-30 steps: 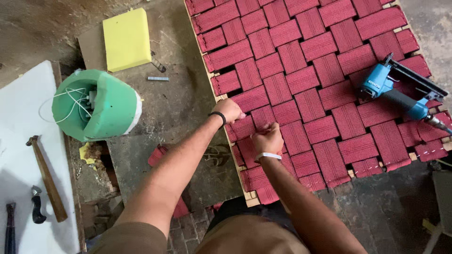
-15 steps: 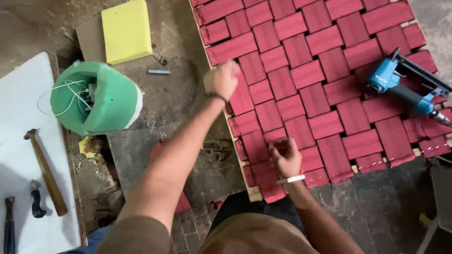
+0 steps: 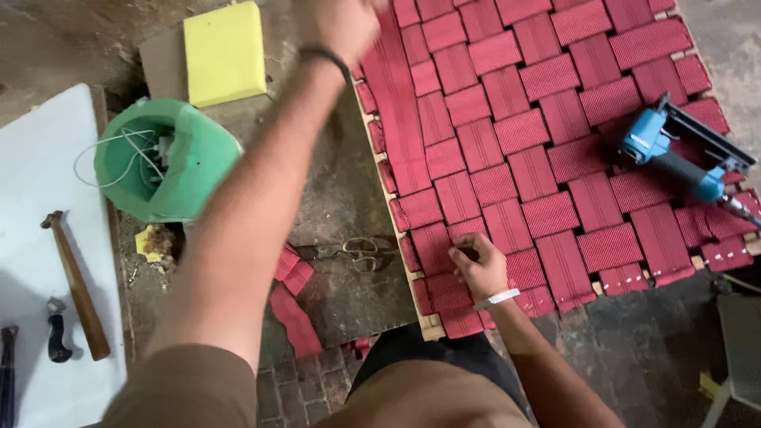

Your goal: The person weaves red webbing straps across a wooden frame, pulling and interlacing each strap through the existing weave and pressing the surface flat. They cut a strap with scissors and use a pneumatic nail gun to fasten strap ends to the frame.

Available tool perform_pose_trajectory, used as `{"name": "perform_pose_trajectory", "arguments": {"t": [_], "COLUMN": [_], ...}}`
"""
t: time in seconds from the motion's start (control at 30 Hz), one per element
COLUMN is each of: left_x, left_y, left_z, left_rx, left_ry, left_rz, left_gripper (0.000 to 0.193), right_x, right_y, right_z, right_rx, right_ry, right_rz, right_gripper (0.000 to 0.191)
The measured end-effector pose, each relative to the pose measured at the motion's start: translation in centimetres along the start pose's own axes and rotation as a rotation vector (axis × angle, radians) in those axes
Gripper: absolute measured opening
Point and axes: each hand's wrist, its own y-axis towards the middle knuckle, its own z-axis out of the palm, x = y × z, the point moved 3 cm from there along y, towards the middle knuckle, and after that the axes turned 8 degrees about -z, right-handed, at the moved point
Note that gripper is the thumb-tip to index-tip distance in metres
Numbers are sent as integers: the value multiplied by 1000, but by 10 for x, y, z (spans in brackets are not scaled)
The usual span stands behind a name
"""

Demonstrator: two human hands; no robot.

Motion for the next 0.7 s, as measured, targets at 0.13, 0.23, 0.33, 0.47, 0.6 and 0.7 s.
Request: {"name": "perform_pose_trajectory", "arguments": {"t": [0.13,0.23,0.33,0.47,0.6,0.7], "left_x": [-7,-7,-15,-14,4,18], "left_y": [-71,-134,-157,-136,-141,-171], "left_z": [11,17,2,-15,28,81], "left_rx": [386,566,791,698,510,586], "left_ry": [-289,-529,-942,-1061,-566,-542], "left_rz": [-204,-299,-221,-161,-294,-413], "left_gripper": [27,12,9,10,12,12], "right_x": [34,83,121,136,131,123], "right_y": [14,25,30,32,40,62], "right_z": [2,8,18,40,46,45], "right_rx": [-17,1,177,344,151,116], "right_ry": [38,-176,-134,49,16,-452], "right_rz": [-158,-586,-855,-696,-491,-461], "right_gripper": [30,51,64,65,61,64]}}
